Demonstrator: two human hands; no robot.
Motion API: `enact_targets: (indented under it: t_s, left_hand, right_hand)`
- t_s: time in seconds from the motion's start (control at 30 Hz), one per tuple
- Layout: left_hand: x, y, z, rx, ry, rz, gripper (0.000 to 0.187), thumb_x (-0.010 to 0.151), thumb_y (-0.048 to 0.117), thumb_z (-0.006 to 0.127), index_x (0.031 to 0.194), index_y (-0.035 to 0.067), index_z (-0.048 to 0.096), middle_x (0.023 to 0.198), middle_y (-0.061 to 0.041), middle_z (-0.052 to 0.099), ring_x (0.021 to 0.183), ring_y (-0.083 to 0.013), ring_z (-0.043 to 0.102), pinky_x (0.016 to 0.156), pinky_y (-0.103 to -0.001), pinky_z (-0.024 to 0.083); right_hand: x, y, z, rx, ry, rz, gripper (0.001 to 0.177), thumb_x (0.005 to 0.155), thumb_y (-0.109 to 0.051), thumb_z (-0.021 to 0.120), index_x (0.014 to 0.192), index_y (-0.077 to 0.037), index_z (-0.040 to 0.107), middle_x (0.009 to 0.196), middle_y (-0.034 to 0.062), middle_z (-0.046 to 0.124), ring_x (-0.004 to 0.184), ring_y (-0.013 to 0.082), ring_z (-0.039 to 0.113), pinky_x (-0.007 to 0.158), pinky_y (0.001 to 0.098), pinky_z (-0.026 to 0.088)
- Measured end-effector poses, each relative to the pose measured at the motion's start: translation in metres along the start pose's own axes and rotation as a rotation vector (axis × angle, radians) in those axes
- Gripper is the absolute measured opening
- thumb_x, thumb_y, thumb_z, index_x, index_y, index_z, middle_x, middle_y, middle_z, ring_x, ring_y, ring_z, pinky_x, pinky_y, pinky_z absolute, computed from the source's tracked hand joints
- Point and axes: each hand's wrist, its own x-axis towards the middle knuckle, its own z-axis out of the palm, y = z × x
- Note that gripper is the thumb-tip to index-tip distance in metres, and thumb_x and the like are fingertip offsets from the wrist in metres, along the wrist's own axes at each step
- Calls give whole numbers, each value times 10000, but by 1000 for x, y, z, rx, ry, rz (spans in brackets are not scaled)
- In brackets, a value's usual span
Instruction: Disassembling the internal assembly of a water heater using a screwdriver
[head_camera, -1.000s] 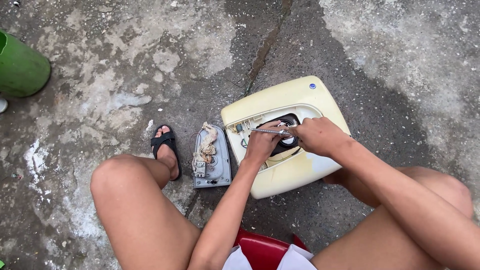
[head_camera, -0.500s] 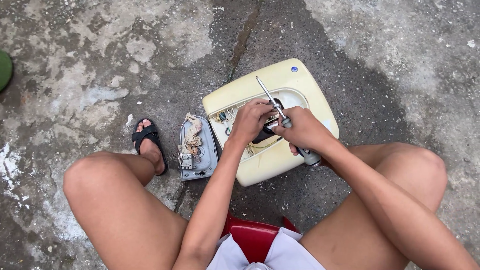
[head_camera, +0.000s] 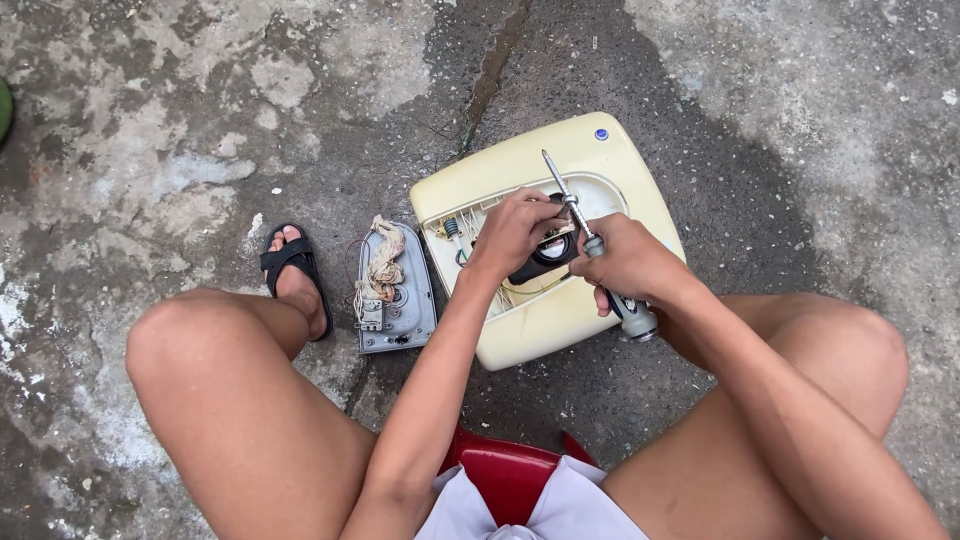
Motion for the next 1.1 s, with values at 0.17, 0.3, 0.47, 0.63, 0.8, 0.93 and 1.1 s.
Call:
enact_targets:
  t_s: [0.17, 0.3, 0.47, 0.63, 0.8, 0.93, 1.1]
  left_hand:
    - [-8, -2, 0, -36, 4, -29, 116, 977, 339, 674, 974, 251, 750, 982, 68, 780, 1185, -184, 644, 1019, -397, 557]
    - [-9, -3, -4, -43, 2, -37, 128, 973, 375, 667, 913, 281, 731, 917, 78, 764, 1171, -174, 636, 1006, -397, 559]
    - [-7, 2, -13, -44, -3, -29, 127, 967, 385, 671, 907, 294, 736, 883, 67, 762, 1173, -178, 635, 1009, -405, 552]
    - [-6, -1, -12, -60, -5, -25, 136, 960, 395, 676, 895, 287, 727, 858, 54, 756, 1179, -171, 629, 1009, -405, 549]
    - [-11, -4, -17, -77, 11, -54, 109, 954, 383, 697, 921, 292, 746, 889, 30, 767, 1173, -189, 638, 972, -443, 566]
    - [-12, -11, -5, -61, 22, -65, 117, 963, 393, 686, 963, 300, 756, 889, 32, 762, 1168, -188, 644, 958, -450, 572]
    - [-12, -29, 19, -38, 64, -73, 148, 969, 441, 676, 1050, 352, 762, 883, 58, 767, 1114, -161, 662, 932, -410, 581]
  right_hand:
    - [-5, -8, 3, -31, -16, 23, 76, 856, 97, 627, 794, 109, 584, 547, 137, 536, 332, 220, 588, 324, 355, 547]
    - [-11, -21, 7, -62, -16, 37, 86, 855, 106, 636, 786, 111, 585, 543, 149, 540, 335, 225, 590, 331, 357, 547]
    - [0, -14, 11, -66, -8, 29, 79, 866, 92, 641, 808, 114, 590, 554, 147, 541, 348, 224, 601, 354, 357, 560]
    - [4, -10, 20, -70, 26, -4, 82, 877, 65, 627, 813, 103, 593, 560, 137, 550, 355, 216, 610, 352, 351, 563]
    - [9, -8, 22, -199, 16, -27, 113, 881, 42, 652, 796, 85, 593, 500, 146, 557, 333, 216, 591, 328, 332, 532]
    - [-5, -25, 14, -359, 98, -51, 286, 965, -136, 631, 798, 96, 619, 524, 183, 590, 334, 194, 582, 311, 301, 503]
    - [26, 14, -6, -595, 115, -150, 292, 960, -174, 645, 821, 80, 678, 529, 215, 600, 340, 218, 591, 292, 279, 479]
